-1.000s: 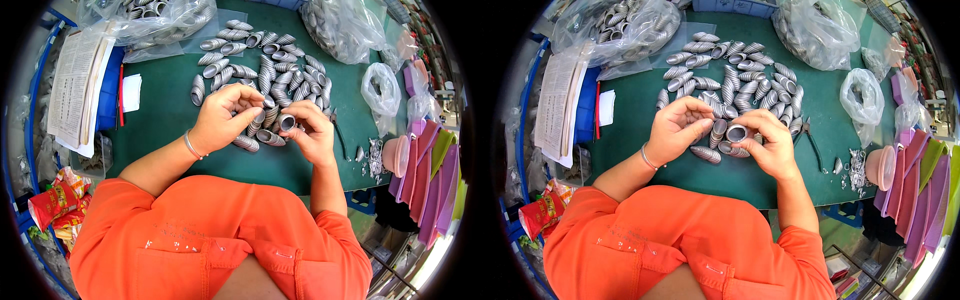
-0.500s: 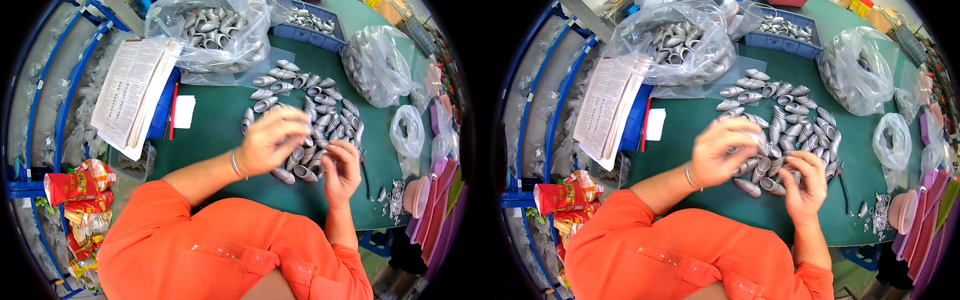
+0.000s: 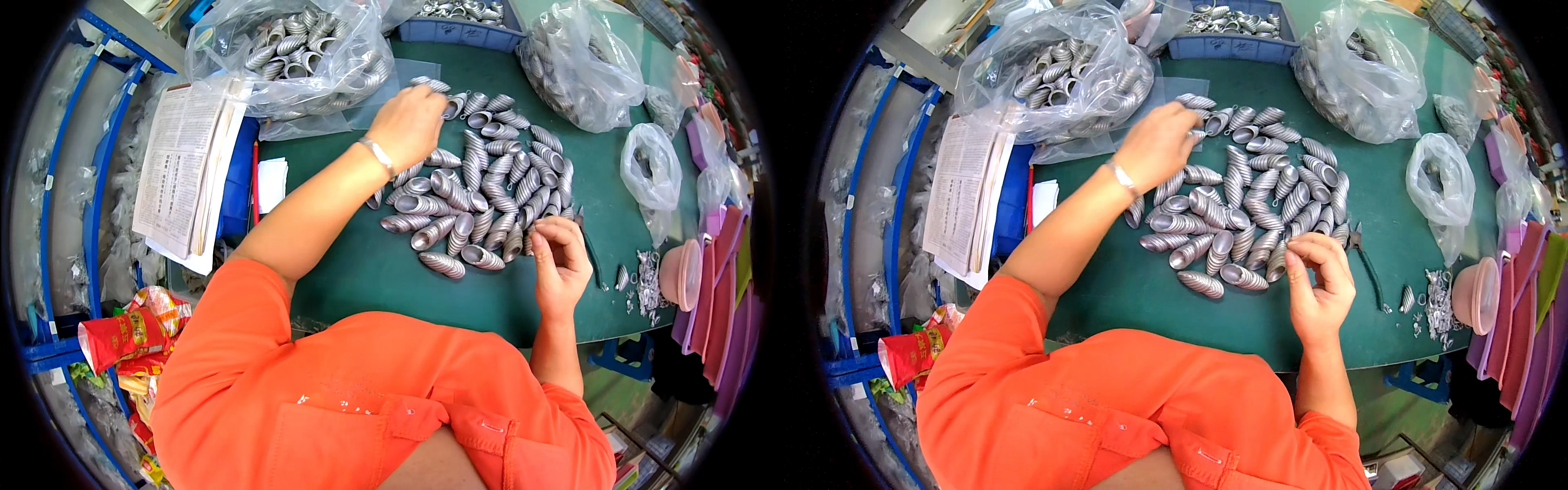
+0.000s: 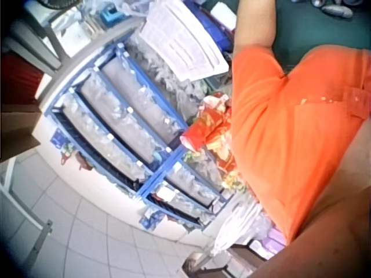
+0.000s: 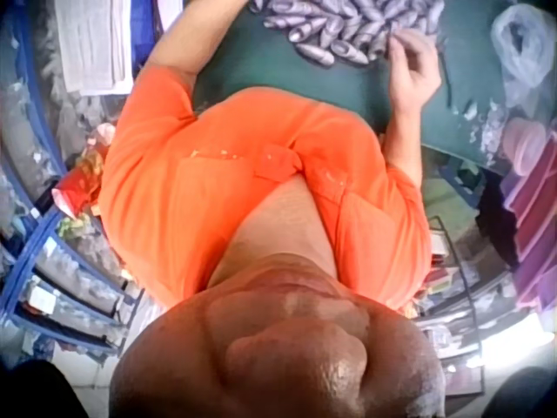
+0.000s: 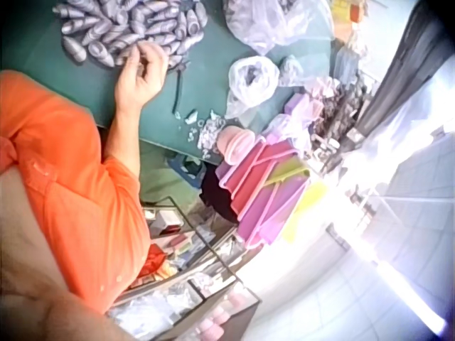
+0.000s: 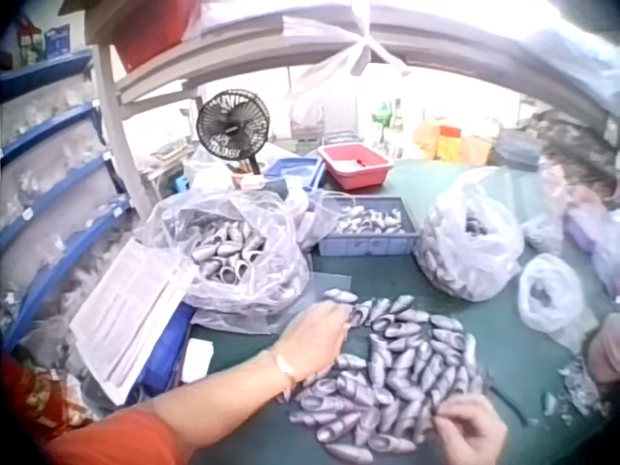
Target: The person repeatedly picks up two small metal spiral pieces from a pile on a green table and joins them together by hand. They occasionally use pliers to assist with joining or adjusting the pieces. The joined pieces are placed back onto the table, and the process continues with additional pieces from the pile.
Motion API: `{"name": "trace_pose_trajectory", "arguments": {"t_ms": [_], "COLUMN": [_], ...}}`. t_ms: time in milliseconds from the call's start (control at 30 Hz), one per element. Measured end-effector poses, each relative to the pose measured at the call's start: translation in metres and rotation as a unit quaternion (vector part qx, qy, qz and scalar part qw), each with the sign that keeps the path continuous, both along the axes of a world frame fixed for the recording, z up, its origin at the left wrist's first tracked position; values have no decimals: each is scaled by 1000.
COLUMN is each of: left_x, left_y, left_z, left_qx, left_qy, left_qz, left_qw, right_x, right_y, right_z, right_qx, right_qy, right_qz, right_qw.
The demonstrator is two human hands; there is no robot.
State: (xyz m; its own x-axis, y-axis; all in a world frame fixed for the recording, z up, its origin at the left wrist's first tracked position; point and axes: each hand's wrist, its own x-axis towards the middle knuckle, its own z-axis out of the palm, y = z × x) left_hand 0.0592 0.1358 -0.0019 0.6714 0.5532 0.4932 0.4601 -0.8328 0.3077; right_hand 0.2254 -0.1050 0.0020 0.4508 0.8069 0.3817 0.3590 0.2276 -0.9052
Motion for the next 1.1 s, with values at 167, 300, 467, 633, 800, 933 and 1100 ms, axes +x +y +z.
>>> {"name": "trace_pose_trajectory", "arguments": {"t_ms": [167,300,467,633,800,933,1100], "left_x": [-3,-9,-25,-25,-23,-26,-26], "left_y": [9,-5,-51,-76,-73,-72,-70], "left_z": [-16,-21,2,8,2,-3,-9], "left_qx": [-57,-67,-490,-314,-251,-223,-214], "left_qy": [194,-43,-156,-92,-52,-52,-55], "left_qz": [111,-13,-8,-24,-44,-72,-57], "left_qw": [973,997,858,945,966,971,974], "right_x": [6,13,40,50,44,47,57], "right_y": [-7,-10,-23,-51,-53,-56,-59], "right_z": [-2,-4,-10,-12,-10,-8,-1], "right_qx": [-6,-43,-241,-462,-508,-512,-502], "right_qy": [-17,-111,-290,-354,-317,-314,-304], "right_qz": [-7,-52,-160,-126,-149,-156,-122], "right_qw": [1000,992,912,804,787,784,800]}}
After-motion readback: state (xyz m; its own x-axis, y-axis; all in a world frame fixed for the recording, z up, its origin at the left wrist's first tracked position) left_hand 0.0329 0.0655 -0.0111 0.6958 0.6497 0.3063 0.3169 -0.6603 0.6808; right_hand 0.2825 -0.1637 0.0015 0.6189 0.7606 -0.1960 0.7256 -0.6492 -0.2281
